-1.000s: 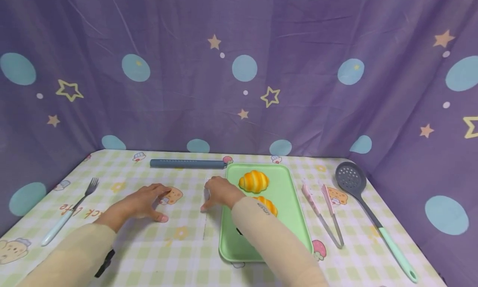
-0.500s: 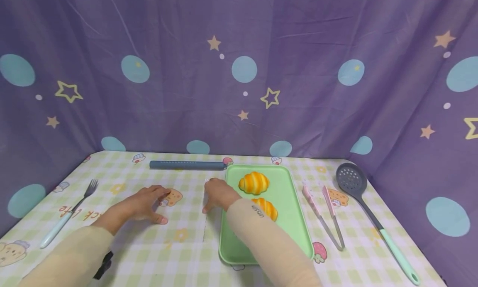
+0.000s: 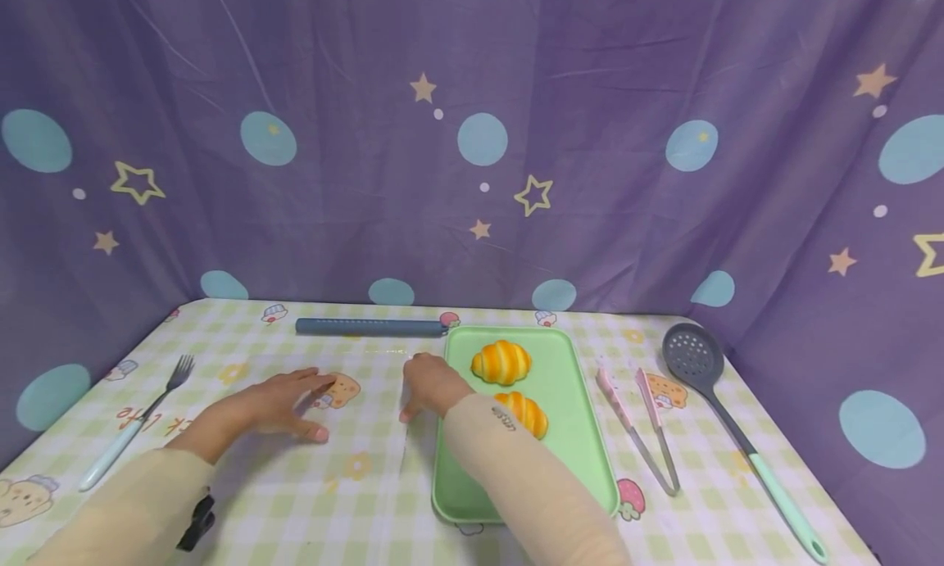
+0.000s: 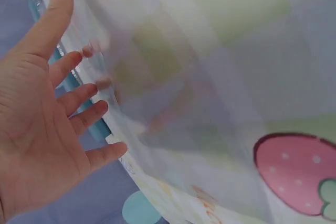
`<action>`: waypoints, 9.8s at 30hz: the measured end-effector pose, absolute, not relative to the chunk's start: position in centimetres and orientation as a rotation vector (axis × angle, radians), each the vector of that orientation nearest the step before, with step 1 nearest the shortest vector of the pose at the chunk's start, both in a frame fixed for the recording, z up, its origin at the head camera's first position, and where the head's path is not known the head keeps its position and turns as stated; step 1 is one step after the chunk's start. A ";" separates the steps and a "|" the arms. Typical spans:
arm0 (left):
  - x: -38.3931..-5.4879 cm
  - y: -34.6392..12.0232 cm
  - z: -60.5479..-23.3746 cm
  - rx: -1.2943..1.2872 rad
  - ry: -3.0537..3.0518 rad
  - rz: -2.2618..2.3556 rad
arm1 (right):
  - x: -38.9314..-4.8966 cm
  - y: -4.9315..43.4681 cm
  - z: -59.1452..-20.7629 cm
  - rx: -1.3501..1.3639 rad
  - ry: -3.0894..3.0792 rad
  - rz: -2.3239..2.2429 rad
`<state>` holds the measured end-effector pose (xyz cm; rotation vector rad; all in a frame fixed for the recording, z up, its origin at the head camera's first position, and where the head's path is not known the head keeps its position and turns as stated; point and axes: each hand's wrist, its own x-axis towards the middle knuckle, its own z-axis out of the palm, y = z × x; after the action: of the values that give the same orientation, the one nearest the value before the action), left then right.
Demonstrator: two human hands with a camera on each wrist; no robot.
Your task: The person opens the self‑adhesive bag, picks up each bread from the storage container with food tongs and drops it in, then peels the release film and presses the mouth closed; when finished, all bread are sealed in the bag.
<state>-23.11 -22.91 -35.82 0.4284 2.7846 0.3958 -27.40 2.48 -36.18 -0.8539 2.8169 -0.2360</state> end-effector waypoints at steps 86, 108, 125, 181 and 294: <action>-25.2 -22.9 -36.9 0.686 2.994 0.805 | -27.8 2.2 -36.3 -0.810 2.823 -0.120; -25.1 -22.6 -36.2 0.587 2.933 0.787 | -27.7 2.3 -36.2 -0.828 2.820 -0.090; -24.8 -23.0 -37.8 0.581 2.978 0.552 | -27.7 2.1 -36.5 -0.866 2.830 -0.071; -24.4 -25.4 -34.6 0.610 2.972 0.908 | -27.1 2.5 -36.2 -0.922 2.800 -0.075; -25.0 -25.3 -35.7 0.617 2.963 0.861 | -20.1 31.1 -39.8 0.190 3.120 -0.611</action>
<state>-24.97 -25.31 -35.68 0.6174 2.9626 0.8608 -20.11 31.08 -39.77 0.1897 3.1202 -0.6114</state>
